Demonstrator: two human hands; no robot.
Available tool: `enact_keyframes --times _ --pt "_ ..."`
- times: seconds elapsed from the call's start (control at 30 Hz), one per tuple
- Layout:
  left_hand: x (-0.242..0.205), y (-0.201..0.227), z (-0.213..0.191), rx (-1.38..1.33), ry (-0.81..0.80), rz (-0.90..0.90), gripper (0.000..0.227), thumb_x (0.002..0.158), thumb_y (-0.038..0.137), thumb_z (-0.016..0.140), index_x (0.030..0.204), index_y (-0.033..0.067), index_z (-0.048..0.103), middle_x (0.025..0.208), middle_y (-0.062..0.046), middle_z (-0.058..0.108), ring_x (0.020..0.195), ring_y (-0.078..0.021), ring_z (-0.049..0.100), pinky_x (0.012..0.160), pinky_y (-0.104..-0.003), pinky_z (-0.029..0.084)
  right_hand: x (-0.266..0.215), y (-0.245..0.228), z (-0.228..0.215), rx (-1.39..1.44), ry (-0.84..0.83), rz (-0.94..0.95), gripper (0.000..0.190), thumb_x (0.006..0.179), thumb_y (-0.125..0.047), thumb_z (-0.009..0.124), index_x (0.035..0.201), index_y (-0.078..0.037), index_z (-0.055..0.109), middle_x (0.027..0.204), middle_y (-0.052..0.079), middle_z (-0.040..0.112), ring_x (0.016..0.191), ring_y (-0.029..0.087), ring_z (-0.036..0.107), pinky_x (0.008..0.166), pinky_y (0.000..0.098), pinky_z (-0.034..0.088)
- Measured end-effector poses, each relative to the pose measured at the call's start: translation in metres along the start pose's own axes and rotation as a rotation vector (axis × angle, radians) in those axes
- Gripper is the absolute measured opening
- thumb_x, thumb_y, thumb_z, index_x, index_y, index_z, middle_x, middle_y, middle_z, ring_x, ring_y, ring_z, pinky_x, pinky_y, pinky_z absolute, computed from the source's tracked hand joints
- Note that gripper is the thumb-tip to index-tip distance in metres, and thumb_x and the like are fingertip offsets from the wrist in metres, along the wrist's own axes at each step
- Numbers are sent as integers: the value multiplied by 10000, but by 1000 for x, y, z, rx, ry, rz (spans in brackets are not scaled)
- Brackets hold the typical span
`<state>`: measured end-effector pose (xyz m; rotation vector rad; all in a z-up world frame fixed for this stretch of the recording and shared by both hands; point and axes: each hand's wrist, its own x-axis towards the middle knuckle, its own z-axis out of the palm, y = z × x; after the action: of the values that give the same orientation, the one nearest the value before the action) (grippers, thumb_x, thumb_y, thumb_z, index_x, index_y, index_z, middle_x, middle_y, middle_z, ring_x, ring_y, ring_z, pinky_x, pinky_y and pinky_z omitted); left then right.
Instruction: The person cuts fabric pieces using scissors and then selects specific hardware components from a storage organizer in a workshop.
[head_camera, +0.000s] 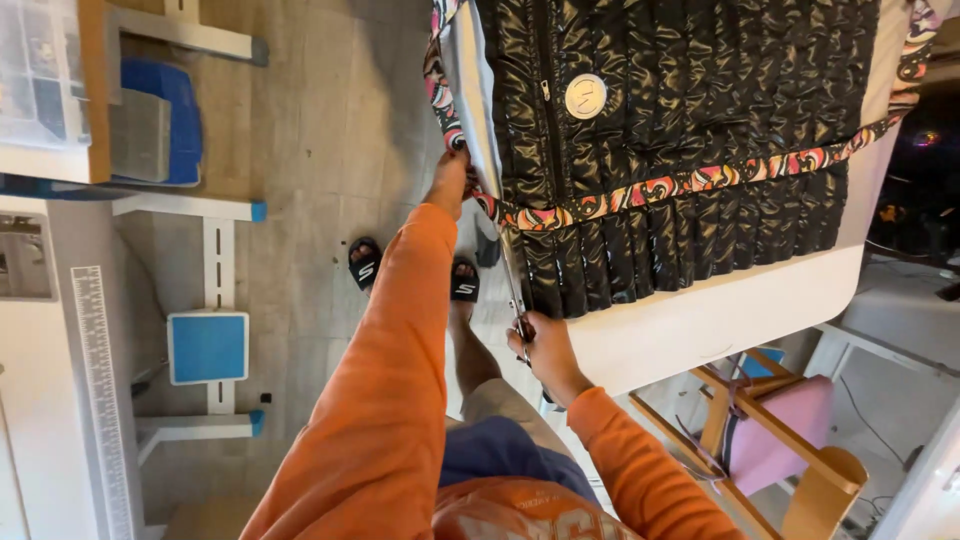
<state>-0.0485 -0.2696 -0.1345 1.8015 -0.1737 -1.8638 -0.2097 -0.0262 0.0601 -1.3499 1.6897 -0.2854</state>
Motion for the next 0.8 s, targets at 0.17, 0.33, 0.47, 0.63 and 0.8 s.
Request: enact_keyframes --times 0.17,0.33,0.47,0.63,0.8 --pt "14 -17 -2 -184 195 162 434 878 144 602 1310 112 625 975 -175 738 868 -308 738 750 -426 610 2 8 2 12 7 0 154 790 -194 791 844 -61 734 501 104 632 429 222 643 454 281 500" --pt "-53 4 -55 -634 302 536 303 938 -59 481 1231 5 519 964 -310 749 690 -375 782 405 -358 547 8 23 13 -51 15 -39 222 788 -290 811 812 -90 716 516 118 623 489 322 670 477 362 512" --pt "-219 63 -12 97 358 1154 236 991 -15 546 1187 24 672 998 -184 776 839 -285 757 713 -348 602 8 24 18 -108 38 -99 313 787 -374 823 790 -91 687 544 141 631 557 370 689 505 403 522" --pt "-269 62 116 840 242 1698 266 1005 98 514 1160 197 707 971 23 748 826 -159 745 731 -315 580 13 4 13 -70 71 -178 315 771 -364 832 751 -97 666 529 133 618 544 377 677 520 408 531" --pt "-251 -29 167 1142 -79 1599 376 1031 263 477 1218 44 719 1284 -81 699 1168 -238 651 1006 -336 514 16 33 29 -263 -8 -245 251 787 -212 745 633 -47 637 497 162 592 536 422 651 516 450 511"
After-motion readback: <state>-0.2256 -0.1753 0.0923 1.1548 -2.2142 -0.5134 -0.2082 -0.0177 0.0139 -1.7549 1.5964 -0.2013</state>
